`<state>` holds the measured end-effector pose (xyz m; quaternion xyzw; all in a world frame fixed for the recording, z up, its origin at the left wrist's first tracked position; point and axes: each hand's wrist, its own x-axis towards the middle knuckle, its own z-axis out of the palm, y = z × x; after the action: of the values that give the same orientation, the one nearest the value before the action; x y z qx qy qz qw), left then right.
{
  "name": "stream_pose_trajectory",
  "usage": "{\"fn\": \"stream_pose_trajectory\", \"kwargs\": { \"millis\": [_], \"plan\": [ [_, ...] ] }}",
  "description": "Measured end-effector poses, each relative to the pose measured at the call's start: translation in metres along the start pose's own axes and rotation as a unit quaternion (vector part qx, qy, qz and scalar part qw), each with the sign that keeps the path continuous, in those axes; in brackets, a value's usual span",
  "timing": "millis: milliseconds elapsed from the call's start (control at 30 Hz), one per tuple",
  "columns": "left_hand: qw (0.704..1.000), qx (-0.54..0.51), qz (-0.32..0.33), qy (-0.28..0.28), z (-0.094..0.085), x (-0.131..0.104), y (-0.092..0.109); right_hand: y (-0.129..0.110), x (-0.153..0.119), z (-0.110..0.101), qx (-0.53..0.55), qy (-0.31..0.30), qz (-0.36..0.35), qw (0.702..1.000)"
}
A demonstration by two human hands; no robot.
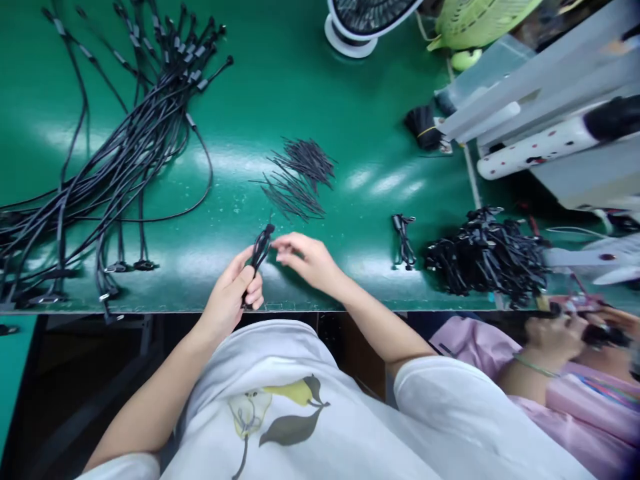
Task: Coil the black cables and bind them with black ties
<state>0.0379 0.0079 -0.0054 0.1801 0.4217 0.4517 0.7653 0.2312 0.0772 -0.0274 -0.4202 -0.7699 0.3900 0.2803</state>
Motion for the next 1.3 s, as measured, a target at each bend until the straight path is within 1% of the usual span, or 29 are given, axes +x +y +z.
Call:
{"fn": "stream_pose_trajectory", "kwargs": {
  "millis": [33,67,133,167,200,267,333,367,400,467,567,667,733,800,867,933,967,1000,1033,1100,1167,1233,1267,1300],
  "plan": [
    [1.0,0.015,0.016,0.005,-0.002,0.005,-0.003,-0.008,-0.004,0.014,0.0,-0.016,-0.035,0.999],
    [0.999,0.036,0.038,0.013,-0.005,0.009,-0.005,-0.014,-0.006,0.025,-0.02,-0.017,-0.066,0.997],
    [0.989,0.11,0.089,0.039,-0.013,0.015,-0.009,-0.022,-0.008,0.038,-0.112,0.005,-0.116,0.987],
    [0.979,0.16,0.112,0.053,-0.017,0.016,-0.011,-0.025,-0.007,0.041,-0.176,0.019,-0.139,0.974],
    [0.965,0.216,0.13,0.068,-0.02,0.017,-0.012,-0.027,-0.005,0.041,-0.244,0.027,-0.166,0.955],
    [0.928,0.323,0.164,0.091,-0.024,0.015,-0.011,-0.031,0.002,0.038,-0.355,0.023,-0.236,0.904],
    [0.893,0.392,0.199,0.093,-0.026,0.011,-0.008,-0.035,0.01,0.032,-0.398,0.003,-0.33,0.856],
    [0.884,0.409,0.21,0.085,-0.026,0.009,-0.006,-0.038,0.015,0.029,-0.401,-0.012,-0.372,0.837],
    [0.881,0.416,0.213,0.074,-0.027,0.007,-0.003,-0.04,0.019,0.026,-0.4,-0.03,-0.405,0.821],
    [0.888,0.414,0.193,0.05,-0.029,0.003,0.003,-0.047,0.026,0.021,-0.4,-0.068,-0.445,0.799],
    [0.916,0.377,0.134,0.026,-0.033,0.001,0.006,-0.061,0.03,0.016,-0.439,-0.123,-0.464,0.76],
    [0.96,0.277,0.046,0.007,-0.036,0.004,0.001,-0.074,0.028,0.013,-0.502,-0.158,-0.475,0.705],
    [0.976,0.218,0.012,-0.006,-0.035,0.008,-0.003,-0.078,0.027,0.012,-0.535,-0.173,-0.486,0.669],
    [0.979,0.202,0.019,-0.007,-0.032,0.013,-0.005,-0.076,0.027,0.013,-0.558,-0.179,-0.499,0.639],
    [0.981,0.19,0.036,0.002,-0.027,0.017,-0.006,-0.071,0.03,0.016,-0.576,-0.174,-0.509,0.615],
    [0.984,0.17,0.05,0.011,-0.023,0.02,-0.007,-0.064,0.034,0.02,-0.592,-0.155,-0.508,0.606],
    [0.989,0.138,0.052,0.016,-0.021,0.022,-0.007,-0.061,0.037,0.022,-0.592,-0.14,-0.503,0.614],
    [0.994,0.093,0.054,0.024,-0.018,0.023,-0.007,-0.058,0.04,0.024,-0.584,-0.124,-0.495,0.631],
    [0.997,0.043,0.057,0.033,-0.016,0.024,-0.008,-0.057,0.042,0.026,-0.566,-0.106,-0.485,0.658],
    [0.994,-0.047,0.081,0.064,-0.012,0.026,-0.006,-0.056,0.047,0.031,-0.502,-0.067,-0.458,0.731],
    [0.981,-0.092,0.145,0.094,-0.009,0.026,-0.002,-0.059,0.052,0.034,-0.418,-0.036,-0.397,0.816],
    [0.965,-0.098,0.22,0.106,-0.008,0.022,0.004,-0.063,0.057,0.035,-0.313,-0.027,-0.289,0.904],
    [0.957,-0.079,0.257,0.112,-0.009,0.018,0.007,-0.065,0.06,0.034,-0.252,-0.034,-0.228,0.94],
    [0.95,-0.032,0.289,0.117,-0.01,0.014,0.009,-0.066,0.062,0.033,-0.194,-0.044,-0.173,0.965]
  ]
}}
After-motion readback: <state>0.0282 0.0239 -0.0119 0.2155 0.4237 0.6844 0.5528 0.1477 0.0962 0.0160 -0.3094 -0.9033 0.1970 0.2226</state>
